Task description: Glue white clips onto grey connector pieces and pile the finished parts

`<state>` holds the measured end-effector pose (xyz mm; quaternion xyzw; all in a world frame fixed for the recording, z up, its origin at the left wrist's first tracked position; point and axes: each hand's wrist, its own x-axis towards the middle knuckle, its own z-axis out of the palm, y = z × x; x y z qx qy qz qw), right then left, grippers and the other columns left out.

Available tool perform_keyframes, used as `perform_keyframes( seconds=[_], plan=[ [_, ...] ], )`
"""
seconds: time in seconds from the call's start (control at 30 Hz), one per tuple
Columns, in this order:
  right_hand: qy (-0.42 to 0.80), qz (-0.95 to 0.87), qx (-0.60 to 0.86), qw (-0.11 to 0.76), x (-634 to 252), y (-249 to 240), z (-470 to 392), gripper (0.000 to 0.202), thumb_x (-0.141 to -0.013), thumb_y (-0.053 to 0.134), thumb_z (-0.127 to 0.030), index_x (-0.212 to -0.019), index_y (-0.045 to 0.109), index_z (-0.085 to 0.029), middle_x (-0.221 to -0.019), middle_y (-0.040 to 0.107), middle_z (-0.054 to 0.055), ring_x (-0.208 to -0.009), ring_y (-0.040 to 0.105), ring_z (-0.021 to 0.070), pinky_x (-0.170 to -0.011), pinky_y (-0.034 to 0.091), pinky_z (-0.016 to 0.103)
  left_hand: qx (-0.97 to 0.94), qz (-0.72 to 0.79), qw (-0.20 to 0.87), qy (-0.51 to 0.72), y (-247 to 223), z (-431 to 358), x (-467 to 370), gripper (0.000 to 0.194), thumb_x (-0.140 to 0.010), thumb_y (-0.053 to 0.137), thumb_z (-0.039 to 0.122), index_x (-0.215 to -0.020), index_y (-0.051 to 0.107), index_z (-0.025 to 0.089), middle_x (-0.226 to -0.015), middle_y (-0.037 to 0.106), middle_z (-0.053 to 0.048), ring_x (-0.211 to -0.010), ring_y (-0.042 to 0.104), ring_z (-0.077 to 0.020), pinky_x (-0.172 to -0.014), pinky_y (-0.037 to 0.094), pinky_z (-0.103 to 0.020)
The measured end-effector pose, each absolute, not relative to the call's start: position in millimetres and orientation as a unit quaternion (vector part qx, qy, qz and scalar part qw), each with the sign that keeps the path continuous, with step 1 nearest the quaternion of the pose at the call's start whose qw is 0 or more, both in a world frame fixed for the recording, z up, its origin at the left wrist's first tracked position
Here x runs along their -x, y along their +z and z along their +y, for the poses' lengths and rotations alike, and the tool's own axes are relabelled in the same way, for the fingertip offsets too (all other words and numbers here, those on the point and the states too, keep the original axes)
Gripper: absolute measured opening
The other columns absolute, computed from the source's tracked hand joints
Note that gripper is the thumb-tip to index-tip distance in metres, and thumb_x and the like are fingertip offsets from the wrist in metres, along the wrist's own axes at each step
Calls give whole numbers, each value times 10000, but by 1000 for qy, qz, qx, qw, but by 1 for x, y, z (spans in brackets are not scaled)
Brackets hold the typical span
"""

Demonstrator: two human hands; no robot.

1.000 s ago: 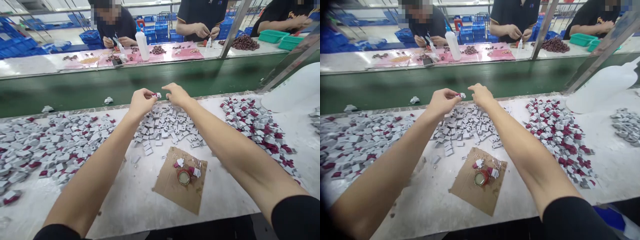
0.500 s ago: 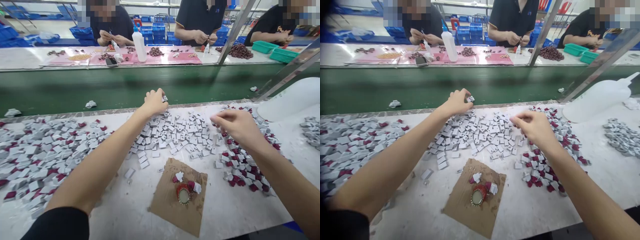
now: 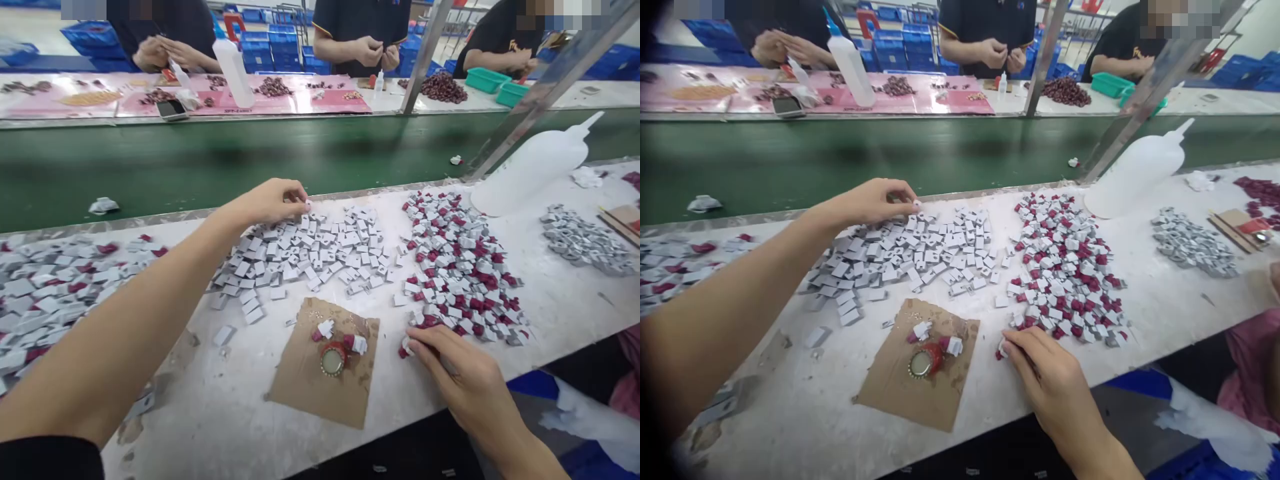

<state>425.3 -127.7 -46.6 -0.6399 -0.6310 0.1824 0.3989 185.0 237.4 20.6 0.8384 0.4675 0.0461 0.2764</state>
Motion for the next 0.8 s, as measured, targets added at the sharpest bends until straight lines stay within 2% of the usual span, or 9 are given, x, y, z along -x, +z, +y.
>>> perform_keyframes(
  seconds=[0.13, 0.27, 0.33, 0.43, 0.53, 0.67, 0.8],
  plan=[
    [207, -629, 633, 402, -431, -47, -138, 177, -1116, 702, -190, -1221, 834, -241, -1045, 836, 74, -896, 838, 228, -764, 683, 297, -774, 479, 346, 230, 26, 201, -186, 258, -990, 825, 414, -1038, 713, 187, -1136, 841, -98, -1061, 744, -261, -1000, 598, -435],
    [255, -610, 639, 393, -437, -41, -144, 226, -1128, 665, -190, -1276, 817, -268, -1121, 827, 75, -989, 837, 230, -821, 688, 307, -685, 477, 439, 333, 27, 154, -175, 377, -875, 953, 488, -916, 660, 254, -849, 762, -8, -939, 735, -264, -977, 602, -503],
    [283, -606, 641, 377, -439, -38, -148, 249, -1129, 656, -205, -1306, 811, -288, -1138, 821, 68, -989, 828, 222, -775, 680, 289, -638, 501, 480, 335, 23, 131, -163, 422, -785, 1014, 516, -931, 700, 276, -801, 727, 12, -916, 745, -284, -930, 606, -496],
    [312, -591, 644, 372, -438, -34, -152, 260, -1112, 662, -212, -1290, 817, -320, -1105, 815, 45, -886, 801, 193, -693, 656, 265, -571, 554, 526, 300, 16, 97, -142, 429, -741, 1035, 493, -1052, 819, 292, -965, 812, -26, -942, 776, -296, -869, 638, -467],
    [320, -565, 647, 399, -432, -33, -151, 239, -1069, 697, -196, -1213, 836, -327, -1081, 817, 36, -860, 789, 188, -749, 672, 277, -530, 565, 569, 274, 13, 60, -129, 370, -775, 1009, 493, -1065, 892, 295, -1060, 847, -82, -932, 789, -280, -845, 675, -437],
    [355, -518, 635, 451, -419, -34, -142, 243, -1047, 738, -207, -1200, 863, -349, -1054, 819, 28, -865, 794, 183, -752, 681, 260, -520, 534, 604, 281, 13, 14, -129, 305, -854, 976, 513, -1039, 884, 289, -889, 837, -63, -845, 796, -240, -781, 684, -337],
    [403, -478, 614, 482, -401, -34, -130, 216, -1054, 768, -235, -1191, 880, -359, -1027, 819, 12, -832, 797, 171, -730, 683, 251, -516, 509, 633, 272, 7, -16, -133, 259, -979, 895, 500, -1102, 845, 278, -897, 849, -51, -883, 823, -224, -814, 683, -292]
  ],
)
